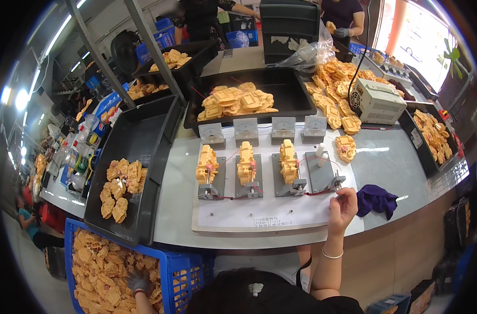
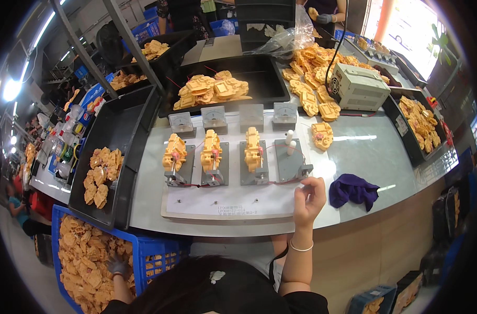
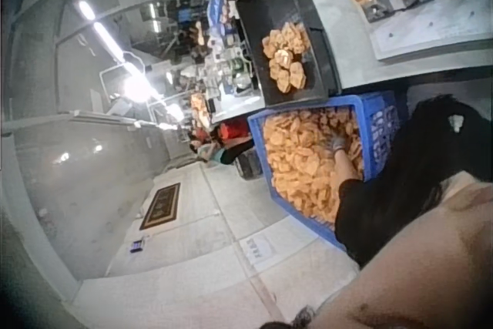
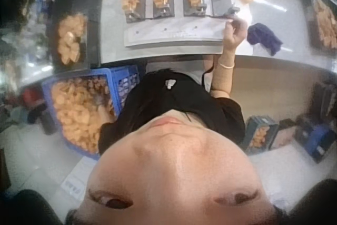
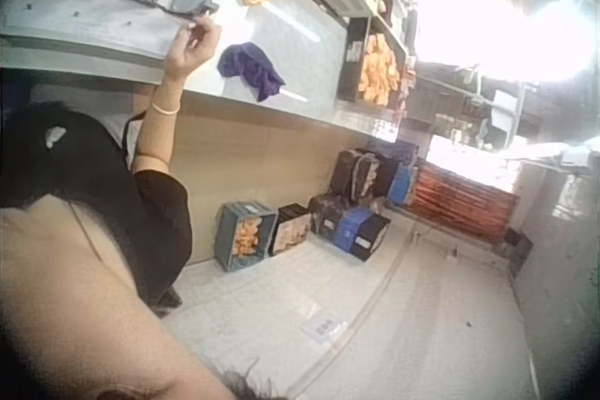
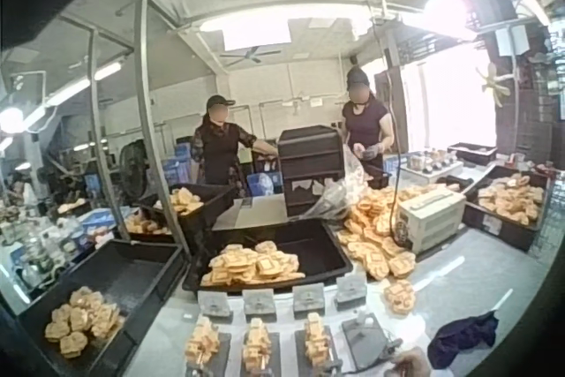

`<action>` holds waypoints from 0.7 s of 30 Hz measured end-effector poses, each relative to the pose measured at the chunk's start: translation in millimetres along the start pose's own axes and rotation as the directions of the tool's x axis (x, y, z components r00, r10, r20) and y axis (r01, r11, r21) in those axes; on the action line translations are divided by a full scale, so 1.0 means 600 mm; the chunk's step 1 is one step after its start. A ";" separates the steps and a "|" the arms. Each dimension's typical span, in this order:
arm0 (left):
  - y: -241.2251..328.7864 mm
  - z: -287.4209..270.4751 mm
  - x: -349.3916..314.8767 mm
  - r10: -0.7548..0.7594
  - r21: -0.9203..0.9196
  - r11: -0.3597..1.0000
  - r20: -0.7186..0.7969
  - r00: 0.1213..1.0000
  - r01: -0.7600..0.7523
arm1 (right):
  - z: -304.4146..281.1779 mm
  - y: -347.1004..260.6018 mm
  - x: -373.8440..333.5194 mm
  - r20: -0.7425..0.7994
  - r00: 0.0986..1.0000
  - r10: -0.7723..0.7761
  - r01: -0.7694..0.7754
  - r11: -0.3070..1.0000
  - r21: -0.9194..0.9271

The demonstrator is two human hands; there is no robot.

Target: Test toy waffle pieces using an electrical testing rig to verify quality or properties.

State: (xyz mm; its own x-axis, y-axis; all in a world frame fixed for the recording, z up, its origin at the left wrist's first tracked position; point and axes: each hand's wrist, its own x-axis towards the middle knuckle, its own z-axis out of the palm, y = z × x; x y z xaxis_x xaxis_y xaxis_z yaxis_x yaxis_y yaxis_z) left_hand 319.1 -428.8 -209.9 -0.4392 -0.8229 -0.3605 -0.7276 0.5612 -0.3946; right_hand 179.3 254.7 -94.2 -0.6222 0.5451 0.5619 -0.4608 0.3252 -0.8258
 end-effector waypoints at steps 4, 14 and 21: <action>0.011 0.044 0.009 -0.085 0.020 0.996 0.016 0.996 0.085 | 0.001 -0.001 -0.002 0.038 0.998 0.052 -0.055 0.996 0.073; 0.000 0.181 0.164 0.595 -0.025 0.800 0.153 0.789 -0.599 | -0.002 0.007 -0.005 0.088 0.993 0.079 -0.088 0.991 0.102; -0.026 0.120 0.201 0.709 -0.193 0.693 0.357 0.608 -0.695 | -0.003 0.025 0.002 0.116 0.986 0.119 -0.141 0.968 0.207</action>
State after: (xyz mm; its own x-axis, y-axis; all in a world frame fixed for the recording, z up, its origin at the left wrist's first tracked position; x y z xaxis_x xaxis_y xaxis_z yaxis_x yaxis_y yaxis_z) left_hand 315.1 -530.6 -308.1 -0.5950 -0.0702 -0.8007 -0.3005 0.9433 0.1407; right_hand 172.8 261.6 -106.2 -0.7419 0.4867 0.4612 -0.4890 0.0778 -0.8688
